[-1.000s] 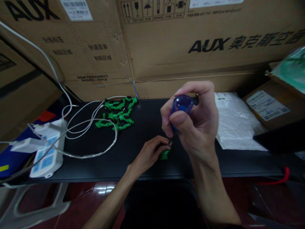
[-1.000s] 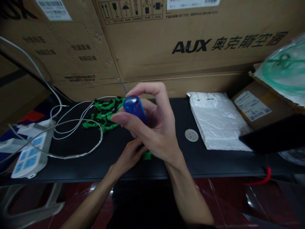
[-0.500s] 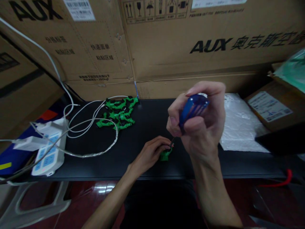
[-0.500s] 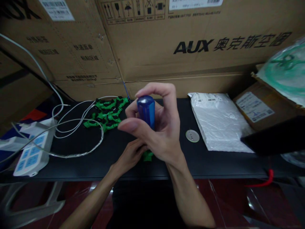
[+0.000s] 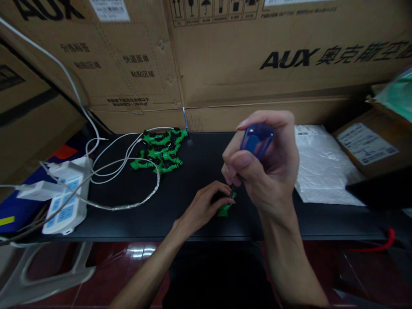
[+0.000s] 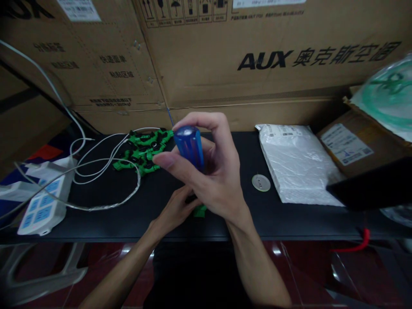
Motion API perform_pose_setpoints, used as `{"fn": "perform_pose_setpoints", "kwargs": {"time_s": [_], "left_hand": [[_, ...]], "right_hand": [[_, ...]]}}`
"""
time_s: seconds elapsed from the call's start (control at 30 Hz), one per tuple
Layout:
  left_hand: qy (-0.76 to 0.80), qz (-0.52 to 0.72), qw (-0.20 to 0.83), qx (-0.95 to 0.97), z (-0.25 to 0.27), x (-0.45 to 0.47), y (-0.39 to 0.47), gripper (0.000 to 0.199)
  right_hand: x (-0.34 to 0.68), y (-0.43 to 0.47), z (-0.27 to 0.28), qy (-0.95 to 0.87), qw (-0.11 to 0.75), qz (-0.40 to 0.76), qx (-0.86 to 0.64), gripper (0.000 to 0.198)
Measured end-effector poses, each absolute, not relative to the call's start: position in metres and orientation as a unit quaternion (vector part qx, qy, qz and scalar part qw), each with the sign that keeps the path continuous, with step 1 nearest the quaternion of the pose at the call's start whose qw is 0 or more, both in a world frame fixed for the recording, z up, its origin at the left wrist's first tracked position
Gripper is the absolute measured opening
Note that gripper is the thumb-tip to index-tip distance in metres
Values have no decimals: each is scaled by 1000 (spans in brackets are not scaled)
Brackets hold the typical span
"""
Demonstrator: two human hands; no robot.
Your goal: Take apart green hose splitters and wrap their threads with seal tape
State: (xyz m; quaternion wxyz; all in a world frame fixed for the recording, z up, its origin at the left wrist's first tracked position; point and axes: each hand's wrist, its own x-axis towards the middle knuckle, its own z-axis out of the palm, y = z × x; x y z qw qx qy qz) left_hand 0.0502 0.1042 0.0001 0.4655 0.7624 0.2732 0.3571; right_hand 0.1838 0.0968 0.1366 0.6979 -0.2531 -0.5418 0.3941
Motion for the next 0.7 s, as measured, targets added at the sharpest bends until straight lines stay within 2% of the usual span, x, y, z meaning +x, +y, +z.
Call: {"fn": "perform_pose_setpoints", "kwargs": {"time_s": [0.2,0.4,0.6,0.7], "left_hand": [[232,334,457,791,1,48,105,27],[270,361,443,775,4,50,104,13],[239,344,452,788,5,50,104,22],[252,354,446,782,3,51,105,16]], "right_hand": [[185,94,135,-561,672,379,-300,14],[186,91,135,-588,660,348,-311,13],[187,87,137,-587,662,347,-312,15],[187,85,138,-588,663,360,-290,16]]}}
